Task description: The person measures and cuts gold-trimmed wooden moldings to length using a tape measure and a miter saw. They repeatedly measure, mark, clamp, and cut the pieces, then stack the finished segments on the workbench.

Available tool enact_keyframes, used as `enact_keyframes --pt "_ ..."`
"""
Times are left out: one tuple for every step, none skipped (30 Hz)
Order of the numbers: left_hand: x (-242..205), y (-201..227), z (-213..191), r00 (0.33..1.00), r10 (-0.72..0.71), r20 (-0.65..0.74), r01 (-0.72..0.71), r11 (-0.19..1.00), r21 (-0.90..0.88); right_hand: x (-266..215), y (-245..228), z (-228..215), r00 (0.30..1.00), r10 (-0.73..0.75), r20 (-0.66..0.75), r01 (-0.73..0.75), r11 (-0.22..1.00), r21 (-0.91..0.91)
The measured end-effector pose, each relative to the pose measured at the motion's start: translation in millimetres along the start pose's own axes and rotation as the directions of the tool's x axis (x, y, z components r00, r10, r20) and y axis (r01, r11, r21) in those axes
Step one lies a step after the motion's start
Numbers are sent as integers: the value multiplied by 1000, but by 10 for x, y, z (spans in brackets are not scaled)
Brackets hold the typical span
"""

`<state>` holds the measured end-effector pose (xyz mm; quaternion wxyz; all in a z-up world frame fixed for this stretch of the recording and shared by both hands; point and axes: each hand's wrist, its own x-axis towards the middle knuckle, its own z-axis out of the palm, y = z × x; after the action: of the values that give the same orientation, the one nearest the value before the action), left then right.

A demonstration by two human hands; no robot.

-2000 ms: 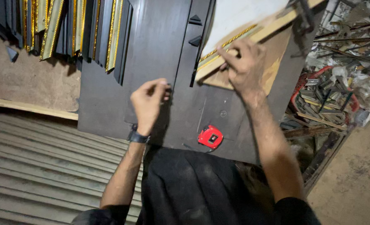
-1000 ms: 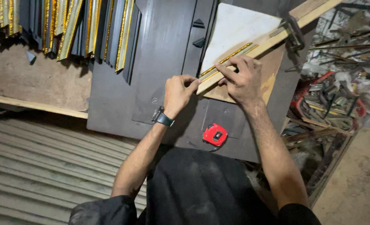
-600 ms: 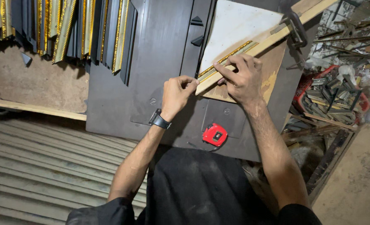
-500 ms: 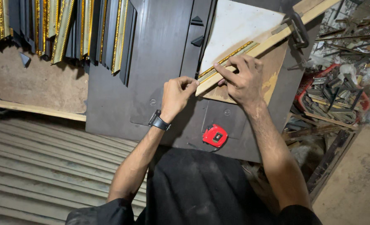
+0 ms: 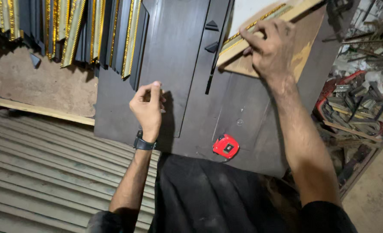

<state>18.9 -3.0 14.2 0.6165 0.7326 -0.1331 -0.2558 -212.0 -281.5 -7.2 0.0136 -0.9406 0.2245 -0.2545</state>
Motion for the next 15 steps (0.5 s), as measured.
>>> enact_keyframes --pt "-24 -30 1 1000 3 2 -3 1000 -7 61 45 5 1000 -1 -4 1 1000 4" --pt "-54 -60 16 1000 6 4 -6 1000 -13 124 82 -6 1000 -4 -6 4 1000 17" --pt "-94 -83 38 1000 10 10 -10 1000 -19 158 84 -26 1000 -4 -8 4 1000 28" --pt "-143 -92 42 998 -1 56 2 1000 -17 170 51 -52 1000 -4 -11 4 999 40" --pt "-170 -86 85 995 -9 101 11 1000 -20 174 11 -94 1000 0 -6 0 1000 32" --pt "-188 -64 135 989 -16 147 20 1000 -22 154 -73 -129 1000 4 -2 -4 1000 24" --pt "-172 -22 200 982 73 176 -81 996 40 170 -139 -154 1000 4 -1 -3 1000 15" --pt "-148 27 271 965 159 207 -183 978 99 103 -248 -204 1000 -14 -10 14 1000 6" --pt "-169 64 310 943 228 241 -271 949 164 -31 -405 -247 1000 -29 -8 29 1000 5" --pt "-144 94 371 930 218 296 -277 945 176 -119 -514 -262 1000 -11 -13 11 1000 15" --pt "-176 97 411 918 185 350 -265 943 199 -268 -651 -297 1000 13 1 -13 999 36" --pt "-206 88 458 903 150 402 -254 942 220 -371 -730 -323 999 37 15 -38 998 56" --pt "-250 69 460 895 45 444 -183 945 272 -474 -823 -339 998 41 43 -43 998 41" --pt "-308 54 449 875 -61 480 -113 939 325 -558 -913 -365 997 44 71 -46 999 25" --pt "-240 79 511 838 -135 529 -82 927 367 -542 -918 -381 996 57 70 -56 998 -16"
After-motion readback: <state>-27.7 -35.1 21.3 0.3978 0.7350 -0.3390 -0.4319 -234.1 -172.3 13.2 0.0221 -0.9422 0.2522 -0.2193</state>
